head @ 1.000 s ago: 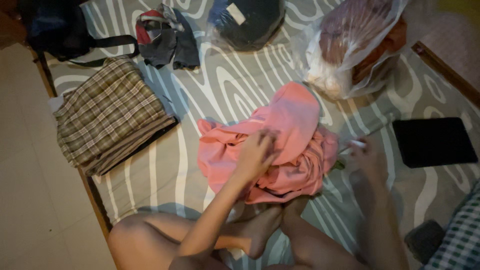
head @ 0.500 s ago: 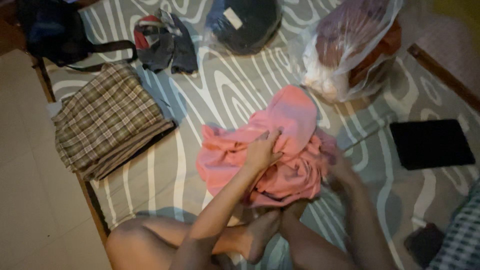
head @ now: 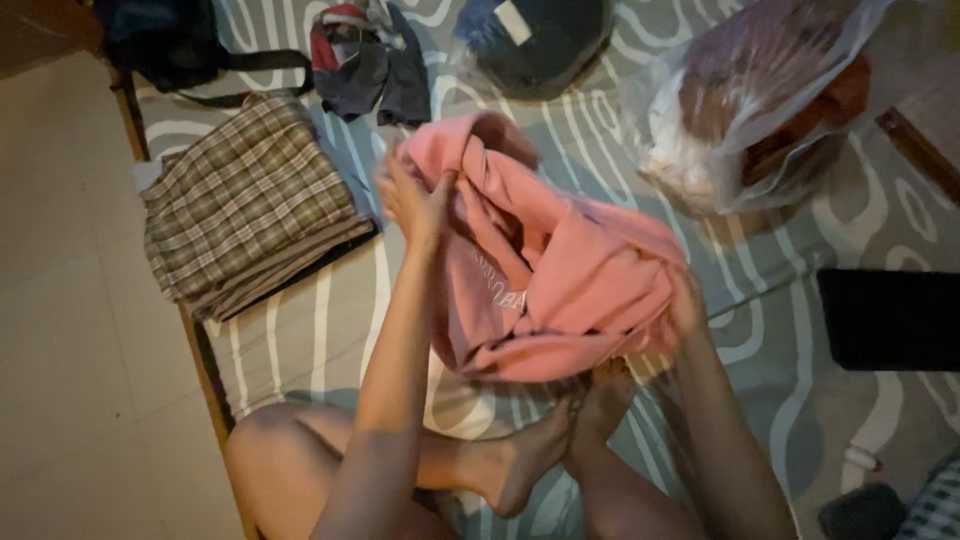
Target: The person folds a pink hoodie and removes a pair of black pants from a plastic bag while sitting on a bed. The person spreads the hoodie out, folds the sleeves and bottom inward, and then stacks it with other folded laundry.
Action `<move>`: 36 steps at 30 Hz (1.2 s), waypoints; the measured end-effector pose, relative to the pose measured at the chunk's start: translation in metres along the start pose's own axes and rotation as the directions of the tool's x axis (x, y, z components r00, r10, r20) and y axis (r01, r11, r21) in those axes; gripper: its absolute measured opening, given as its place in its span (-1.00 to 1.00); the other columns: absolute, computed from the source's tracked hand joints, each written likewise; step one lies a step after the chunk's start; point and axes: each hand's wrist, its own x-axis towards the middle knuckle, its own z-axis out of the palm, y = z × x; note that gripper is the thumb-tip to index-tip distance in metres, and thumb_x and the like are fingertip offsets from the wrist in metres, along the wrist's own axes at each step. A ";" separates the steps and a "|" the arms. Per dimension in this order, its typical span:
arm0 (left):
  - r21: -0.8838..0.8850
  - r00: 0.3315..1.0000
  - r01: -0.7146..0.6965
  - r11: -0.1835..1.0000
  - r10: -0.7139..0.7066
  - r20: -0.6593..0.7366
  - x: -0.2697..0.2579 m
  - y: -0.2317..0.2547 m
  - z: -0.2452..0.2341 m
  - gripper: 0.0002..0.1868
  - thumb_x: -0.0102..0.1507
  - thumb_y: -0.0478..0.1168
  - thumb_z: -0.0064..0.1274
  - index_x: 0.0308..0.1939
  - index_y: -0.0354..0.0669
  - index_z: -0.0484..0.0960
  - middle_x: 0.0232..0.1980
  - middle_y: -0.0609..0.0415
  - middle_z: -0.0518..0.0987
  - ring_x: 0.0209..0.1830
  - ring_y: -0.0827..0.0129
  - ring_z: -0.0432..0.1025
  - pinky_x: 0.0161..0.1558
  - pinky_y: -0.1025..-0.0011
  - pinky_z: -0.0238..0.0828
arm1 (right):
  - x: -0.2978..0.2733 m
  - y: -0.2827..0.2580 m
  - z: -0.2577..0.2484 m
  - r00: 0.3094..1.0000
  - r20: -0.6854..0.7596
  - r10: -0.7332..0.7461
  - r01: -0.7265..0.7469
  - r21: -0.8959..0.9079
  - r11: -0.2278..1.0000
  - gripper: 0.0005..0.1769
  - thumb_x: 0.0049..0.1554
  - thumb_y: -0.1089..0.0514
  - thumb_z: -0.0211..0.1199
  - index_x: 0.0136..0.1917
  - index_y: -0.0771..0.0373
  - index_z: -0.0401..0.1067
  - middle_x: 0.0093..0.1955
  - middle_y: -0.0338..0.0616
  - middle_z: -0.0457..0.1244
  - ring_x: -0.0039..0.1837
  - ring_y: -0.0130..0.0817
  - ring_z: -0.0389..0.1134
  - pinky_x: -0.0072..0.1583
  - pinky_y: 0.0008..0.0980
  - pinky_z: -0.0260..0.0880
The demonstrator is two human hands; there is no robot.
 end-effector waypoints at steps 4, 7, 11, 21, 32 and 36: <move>-0.137 0.939 -0.051 0.989 0.094 0.330 -0.033 0.005 0.010 -0.56 0.26 -0.09 0.26 0.12 -0.19 0.49 0.10 -0.22 0.56 0.14 -0.05 0.45 0.18 0.05 0.39 | 0.006 -0.014 0.040 0.994 0.098 0.045 -0.074 0.314 0.947 -0.39 0.40 -0.16 -0.04 0.53 0.26 0.22 0.53 -0.04 0.19 0.51 -0.20 0.25 0.51 -0.16 0.22; -0.615 0.695 0.140 0.776 0.365 0.619 -0.110 0.025 0.008 -0.77 0.34 -0.23 0.07 0.06 -0.18 0.63 0.04 -0.10 0.70 0.07 0.19 0.61 0.20 0.21 0.54 | -0.002 -0.005 0.046 0.989 0.141 0.046 -0.096 0.367 0.925 -0.40 0.40 -0.14 -0.03 0.54 0.25 0.21 0.55 -0.06 0.17 0.54 -0.15 0.20 0.57 -0.09 0.12; -0.520 0.551 0.521 0.677 0.199 0.811 -0.152 0.046 0.008 -0.60 0.34 -0.14 0.09 0.17 -0.31 0.46 0.11 -0.19 0.59 0.12 0.12 0.48 0.15 0.26 0.41 | 0.000 -0.004 0.033 0.990 0.139 -0.016 -0.030 0.325 0.945 -0.38 0.33 -0.12 0.01 0.51 0.27 0.22 0.52 -0.02 0.18 0.51 -0.10 0.23 0.52 -0.07 0.18; -0.529 0.161 -0.134 0.838 0.545 0.823 -0.225 0.087 -0.074 -0.36 0.17 0.16 0.09 0.14 -0.25 0.62 0.24 -0.40 0.49 0.29 -0.28 0.29 0.29 -0.12 0.17 | -0.003 0.014 -0.011 0.819 0.076 -0.569 0.324 -0.880 0.348 -0.37 0.08 0.16 0.46 0.35 0.26 0.28 0.26 0.13 0.21 0.29 0.12 0.25 0.29 0.02 0.27; -0.560 -0.066 -0.036 0.828 0.557 0.828 -0.243 0.084 -0.028 -0.45 0.18 0.02 0.10 0.12 -0.28 0.62 0.21 -0.34 0.49 0.26 -0.18 0.29 0.24 -0.06 0.17 | -0.048 -0.020 0.084 0.890 0.313 -0.332 0.305 -0.949 -0.077 -0.68 0.22 0.01 0.28 0.18 0.16 0.44 0.08 0.03 0.35 0.16 0.05 0.37 0.15 -0.01 0.36; -0.381 0.004 0.378 0.844 0.410 0.912 -0.221 0.054 0.000 -0.50 0.21 -0.02 0.08 0.10 -0.29 0.62 0.18 -0.30 0.52 0.20 -0.12 0.34 0.18 -0.01 0.24 | -0.032 -0.022 0.065 0.863 0.291 -0.413 0.286 -0.955 -0.077 -0.65 0.21 0.12 0.19 0.27 0.14 0.45 0.02 0.09 0.37 0.04 0.14 0.41 0.04 0.05 0.37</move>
